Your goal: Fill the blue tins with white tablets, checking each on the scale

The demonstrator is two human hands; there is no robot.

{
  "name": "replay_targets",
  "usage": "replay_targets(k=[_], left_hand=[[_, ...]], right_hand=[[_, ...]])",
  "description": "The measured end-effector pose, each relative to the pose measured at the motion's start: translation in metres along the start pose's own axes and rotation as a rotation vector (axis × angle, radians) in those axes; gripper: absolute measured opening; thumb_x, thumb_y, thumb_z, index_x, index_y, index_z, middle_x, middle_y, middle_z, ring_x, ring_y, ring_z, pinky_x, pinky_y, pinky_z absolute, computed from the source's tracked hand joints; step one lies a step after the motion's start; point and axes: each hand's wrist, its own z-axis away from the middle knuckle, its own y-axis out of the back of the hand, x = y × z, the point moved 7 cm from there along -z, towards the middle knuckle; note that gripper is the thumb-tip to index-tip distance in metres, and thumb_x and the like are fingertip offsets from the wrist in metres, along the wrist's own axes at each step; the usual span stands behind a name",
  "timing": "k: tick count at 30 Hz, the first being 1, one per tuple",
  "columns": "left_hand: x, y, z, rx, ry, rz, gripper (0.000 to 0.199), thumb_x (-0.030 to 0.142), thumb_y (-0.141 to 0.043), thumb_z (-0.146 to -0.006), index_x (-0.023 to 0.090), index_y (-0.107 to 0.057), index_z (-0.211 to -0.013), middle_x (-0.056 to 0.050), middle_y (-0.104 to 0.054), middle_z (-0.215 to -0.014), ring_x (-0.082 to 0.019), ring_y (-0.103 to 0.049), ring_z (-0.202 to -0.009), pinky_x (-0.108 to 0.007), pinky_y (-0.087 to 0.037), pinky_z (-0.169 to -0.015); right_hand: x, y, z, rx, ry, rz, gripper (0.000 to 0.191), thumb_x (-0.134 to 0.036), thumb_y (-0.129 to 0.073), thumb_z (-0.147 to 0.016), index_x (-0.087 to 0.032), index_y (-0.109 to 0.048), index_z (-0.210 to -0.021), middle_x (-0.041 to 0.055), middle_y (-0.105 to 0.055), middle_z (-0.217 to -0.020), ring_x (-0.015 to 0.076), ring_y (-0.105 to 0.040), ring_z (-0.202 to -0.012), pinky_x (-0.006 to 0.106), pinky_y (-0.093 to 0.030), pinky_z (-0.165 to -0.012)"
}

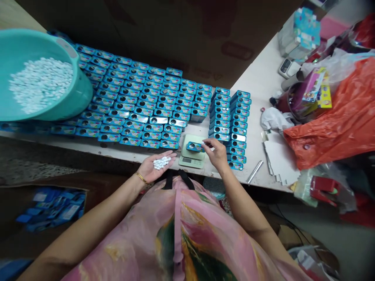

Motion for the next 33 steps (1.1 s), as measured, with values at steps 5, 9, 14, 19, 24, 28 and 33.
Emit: replay_targets(k=[5, 9, 14, 19, 24, 28, 33], left_hand=[[0.002, 0.024, 0.016, 0.108, -0.048, 0.066, 0.04, 0.005, -0.044, -0.074, 0.003, -0.052, -0.114, -0.019, -0.064, -0.101, -0.024, -0.058, -0.1, -0.031, -0.051, -0.083], [0.001, 0.031, 0.026, 0.151, -0.052, 0.108, 0.042, 0.005, -0.041, -0.075, 0.005, -0.052, -0.115, -0.019, -0.065, -0.098, -0.024, -0.061, -0.095, -0.032, -0.053, -0.079], [-0.004, 0.035, 0.029, 0.145, -0.053, 0.116, 0.039, 0.004, -0.043, -0.075, 0.003, -0.053, -0.113, -0.018, -0.066, -0.096, -0.023, -0.061, -0.094, -0.031, -0.052, -0.079], [-0.009, 0.037, 0.028, 0.133, -0.031, 0.129, 0.038, 0.004, -0.044, -0.075, 0.003, -0.053, -0.112, -0.018, -0.065, -0.099, -0.023, -0.06, -0.097, -0.032, -0.052, -0.081], [-0.009, 0.039, 0.03, 0.149, -0.031, 0.142, 0.037, 0.005, -0.043, -0.076, 0.004, -0.053, -0.112, -0.018, -0.065, -0.099, -0.023, -0.06, -0.096, -0.032, -0.052, -0.079], [-0.01, 0.027, 0.022, 0.115, -0.016, 0.134, 0.033, 0.007, -0.044, -0.078, 0.006, -0.054, -0.109, -0.017, -0.066, -0.096, -0.023, -0.061, -0.094, -0.032, -0.053, -0.077], [-0.019, -0.002, 0.001, 0.041, 0.086, 0.135, 0.021, 0.017, -0.045, -0.082, 0.01, -0.059, -0.096, -0.014, -0.066, -0.085, -0.02, -0.065, -0.075, -0.027, -0.054, -0.057]], right_hand=[[0.008, 0.026, 0.005, 0.103, -0.08, 0.001, 0.018, -0.032, -0.051, -0.081, -0.019, -0.061, -0.088, 0.0022, -0.06, -0.08, 0.0127, -0.055, -0.07, 0.026, -0.045, -0.066], [0.006, 0.024, 0.011, 0.087, -0.075, 0.005, 0.019, -0.033, -0.051, -0.081, -0.019, -0.061, -0.088, 0.0033, -0.06, -0.083, 0.0127, -0.055, -0.07, 0.027, -0.046, -0.066], [0.0, 0.0, 0.015, -0.005, -0.016, 0.052, 0.019, -0.031, -0.048, -0.084, -0.018, -0.06, -0.089, 0.005, -0.061, -0.086, 0.0146, -0.055, -0.08, 0.028, -0.045, -0.071], [-0.01, -0.023, 0.006, -0.083, 0.098, 0.128, 0.017, -0.028, -0.046, -0.085, -0.018, -0.06, -0.089, 0.0059, -0.061, -0.091, 0.0162, -0.054, -0.09, 0.031, -0.041, -0.083], [-0.013, -0.026, -0.001, -0.094, 0.099, 0.131, 0.016, -0.027, -0.047, -0.084, -0.019, -0.06, -0.09, 0.0058, -0.06, -0.093, 0.0159, -0.052, -0.092, 0.031, -0.039, -0.084], [-0.036, -0.038, 0.002, -0.182, 0.14, 0.083, 0.019, -0.03, -0.047, -0.085, -0.021, -0.061, -0.093, 0.0052, -0.06, -0.095, 0.0159, -0.052, -0.094, 0.031, -0.039, -0.085], [-0.051, -0.055, 0.009, -0.31, 0.228, 0.292, 0.05, -0.037, -0.058, -0.077, -0.023, -0.045, -0.123, 0.0099, -0.049, -0.121, 0.0227, -0.041, -0.112, 0.038, -0.035, -0.09]])
